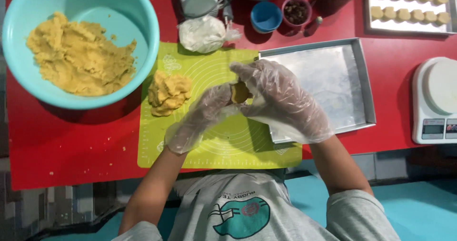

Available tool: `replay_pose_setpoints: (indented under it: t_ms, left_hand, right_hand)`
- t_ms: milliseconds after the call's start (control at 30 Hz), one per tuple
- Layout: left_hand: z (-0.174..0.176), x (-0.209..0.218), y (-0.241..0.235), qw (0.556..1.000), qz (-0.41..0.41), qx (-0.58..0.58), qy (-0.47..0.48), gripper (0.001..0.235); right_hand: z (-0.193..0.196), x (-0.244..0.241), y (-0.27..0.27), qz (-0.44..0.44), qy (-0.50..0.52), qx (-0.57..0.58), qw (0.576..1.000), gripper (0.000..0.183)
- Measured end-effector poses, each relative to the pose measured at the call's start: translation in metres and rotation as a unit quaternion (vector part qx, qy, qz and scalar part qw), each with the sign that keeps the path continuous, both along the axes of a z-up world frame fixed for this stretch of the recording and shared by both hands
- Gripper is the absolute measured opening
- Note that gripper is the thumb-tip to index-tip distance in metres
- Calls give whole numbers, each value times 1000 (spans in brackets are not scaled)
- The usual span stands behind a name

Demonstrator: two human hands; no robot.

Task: The person shapes dough into small, uniform pieces by hand on a green silicone mat. They place the shaped dough pieces onto a metal baking tray. The person wears disposable gloves throughout the process.

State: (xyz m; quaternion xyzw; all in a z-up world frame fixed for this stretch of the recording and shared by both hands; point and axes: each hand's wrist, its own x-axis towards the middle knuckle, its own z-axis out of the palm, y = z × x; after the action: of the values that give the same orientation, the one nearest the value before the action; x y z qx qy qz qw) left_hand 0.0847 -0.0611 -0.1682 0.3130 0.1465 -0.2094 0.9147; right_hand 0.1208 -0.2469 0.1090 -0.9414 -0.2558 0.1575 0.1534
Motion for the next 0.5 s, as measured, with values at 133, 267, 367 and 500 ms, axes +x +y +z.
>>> replay_pose_setpoints:
  t_ms: [133, 267, 367, 500]
  left_hand:
    - [118, 11, -32, 971, -60, -65, -221, 42]
    - [27, 51, -62, 982, 8, 32, -184, 50]
    - [20, 55, -60, 948, 79, -204, -230, 54]
    - [51, 63, -65, 932, 113, -96, -330, 67]
  right_hand:
    - [-22, -2, -19, -45, -55, 48, 996, 88]
    - [-7, -5, -29, -122, -58, 184, 974, 106]
    - [-35, -39, -46, -128, -59, 382, 913, 54]
    - [-60, -67, -22, -236, 301, 658, 649, 44]
